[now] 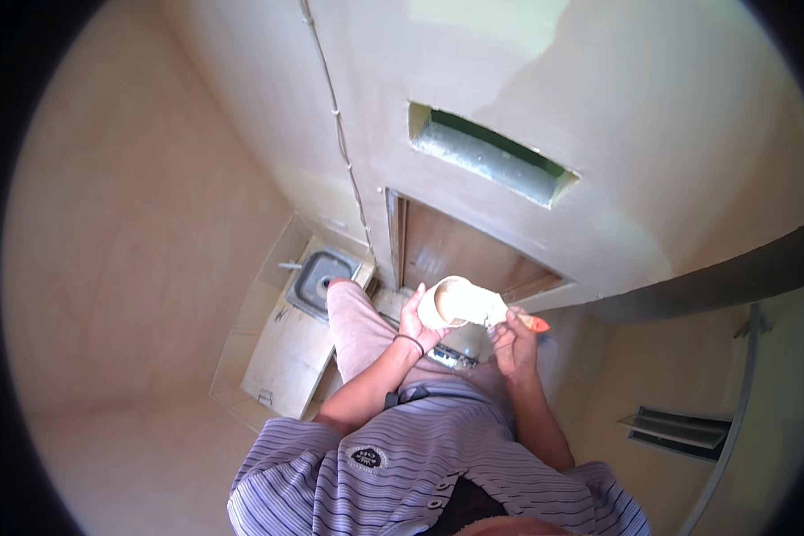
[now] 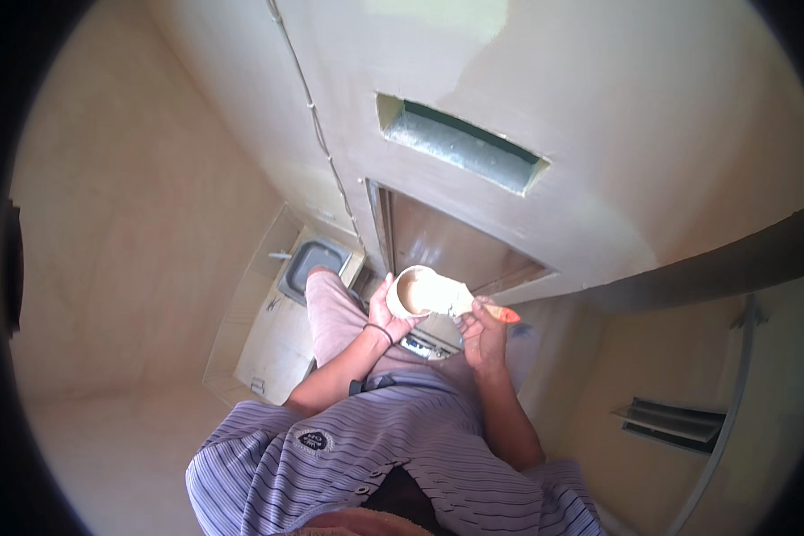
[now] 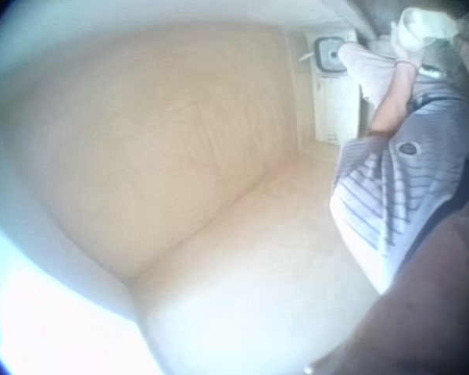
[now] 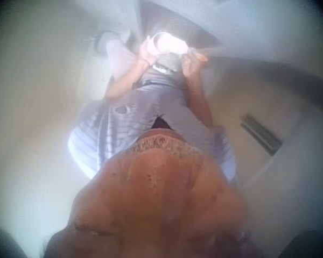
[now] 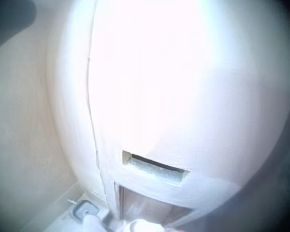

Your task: The person paints a ceiling area using a paintbrush and a small container of paint. They repeatedly dip the brush into the container and apply paint to the ceiling surface around a rectangular opening.

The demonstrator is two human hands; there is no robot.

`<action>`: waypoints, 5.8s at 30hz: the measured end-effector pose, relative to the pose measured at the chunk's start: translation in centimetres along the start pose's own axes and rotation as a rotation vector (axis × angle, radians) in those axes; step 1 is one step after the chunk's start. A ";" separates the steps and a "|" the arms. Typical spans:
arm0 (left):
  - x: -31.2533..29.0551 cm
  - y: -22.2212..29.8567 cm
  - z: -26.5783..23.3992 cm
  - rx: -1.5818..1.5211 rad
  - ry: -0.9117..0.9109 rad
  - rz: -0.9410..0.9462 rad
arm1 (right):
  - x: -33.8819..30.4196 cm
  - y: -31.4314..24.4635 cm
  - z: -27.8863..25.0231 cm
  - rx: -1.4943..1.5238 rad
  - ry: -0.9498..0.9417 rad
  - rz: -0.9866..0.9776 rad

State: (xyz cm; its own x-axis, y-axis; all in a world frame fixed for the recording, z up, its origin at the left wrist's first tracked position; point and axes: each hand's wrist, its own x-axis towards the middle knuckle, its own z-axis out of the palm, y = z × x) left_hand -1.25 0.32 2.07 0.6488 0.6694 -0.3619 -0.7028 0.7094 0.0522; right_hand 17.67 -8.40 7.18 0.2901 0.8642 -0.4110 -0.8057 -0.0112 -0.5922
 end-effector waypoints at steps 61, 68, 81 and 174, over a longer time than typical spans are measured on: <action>2.3 4.0 -2.3 -0.127 -0.032 0.198 | 14.7 -8.9 40.0 -2.337 -0.703 -2.508; 1.4 4.3 -1.6 -0.179 -0.060 0.206 | 11.7 -10.6 42.9 -1.713 -0.822 -2.243; 2.1 4.5 -2.1 -0.256 -0.059 0.217 | 10.3 -15.6 47.1 -1.257 -0.868 -1.530; 1.6 4.7 -1.8 -0.232 -0.073 0.226 | 13.1 -9.1 26.8 -1.857 -0.815 -1.898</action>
State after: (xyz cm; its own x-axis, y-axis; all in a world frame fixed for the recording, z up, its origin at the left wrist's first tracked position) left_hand -4.02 4.35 0.10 0.4820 0.8244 -0.2967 -0.8737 0.4776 -0.0926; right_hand 14.98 16.46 25.78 -0.6399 0.4353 0.6332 0.7222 0.6222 0.3021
